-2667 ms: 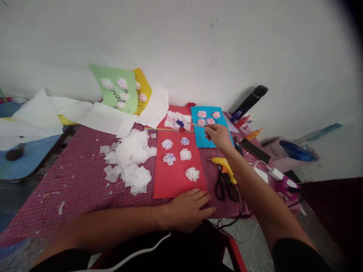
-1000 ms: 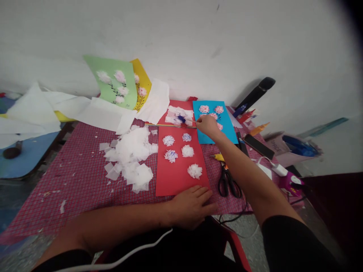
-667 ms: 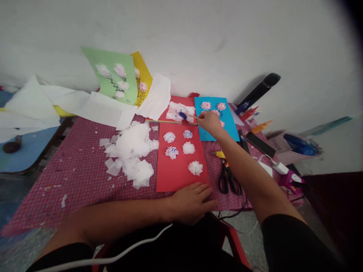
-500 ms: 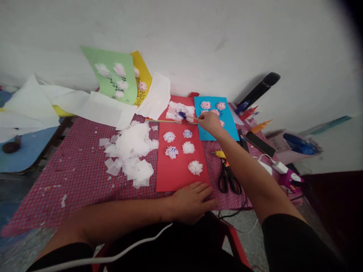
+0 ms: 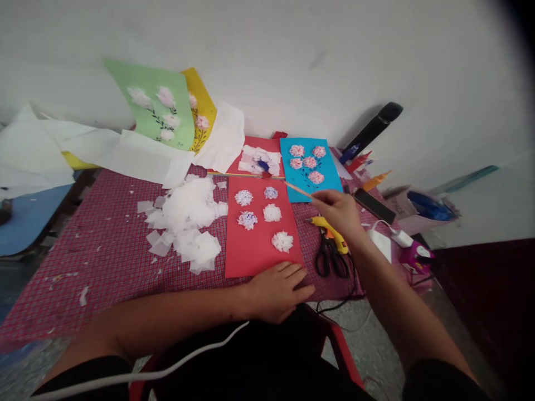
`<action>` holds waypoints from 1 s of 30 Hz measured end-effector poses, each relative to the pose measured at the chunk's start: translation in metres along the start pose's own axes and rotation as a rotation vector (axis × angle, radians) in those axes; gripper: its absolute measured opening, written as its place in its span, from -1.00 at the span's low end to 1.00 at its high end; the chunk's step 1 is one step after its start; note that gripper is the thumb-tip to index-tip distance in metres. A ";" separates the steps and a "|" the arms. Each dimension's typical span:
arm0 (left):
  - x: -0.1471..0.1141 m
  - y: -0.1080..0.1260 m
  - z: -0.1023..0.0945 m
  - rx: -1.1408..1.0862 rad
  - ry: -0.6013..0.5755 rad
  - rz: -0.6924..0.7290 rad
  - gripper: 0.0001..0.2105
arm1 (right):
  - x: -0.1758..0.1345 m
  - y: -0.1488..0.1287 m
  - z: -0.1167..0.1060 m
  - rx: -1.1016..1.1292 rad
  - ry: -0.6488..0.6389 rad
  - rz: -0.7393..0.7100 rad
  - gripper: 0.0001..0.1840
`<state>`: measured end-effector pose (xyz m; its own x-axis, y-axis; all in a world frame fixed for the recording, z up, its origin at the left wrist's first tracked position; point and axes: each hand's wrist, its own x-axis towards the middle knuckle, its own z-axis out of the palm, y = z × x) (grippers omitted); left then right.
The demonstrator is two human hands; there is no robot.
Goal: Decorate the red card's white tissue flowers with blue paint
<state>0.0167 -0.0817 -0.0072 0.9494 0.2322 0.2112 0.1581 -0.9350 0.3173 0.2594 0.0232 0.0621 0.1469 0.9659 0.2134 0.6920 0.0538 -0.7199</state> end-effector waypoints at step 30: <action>0.000 0.000 0.002 0.012 0.024 0.005 -0.44 | -0.057 -0.004 0.007 -0.466 -0.098 -0.348 -0.80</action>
<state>0.0171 -0.0820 -0.0092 0.9434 0.2338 0.2353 0.1568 -0.9394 0.3050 0.2434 -0.0306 0.0479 -0.1950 0.9315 0.3070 0.9286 0.2760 -0.2478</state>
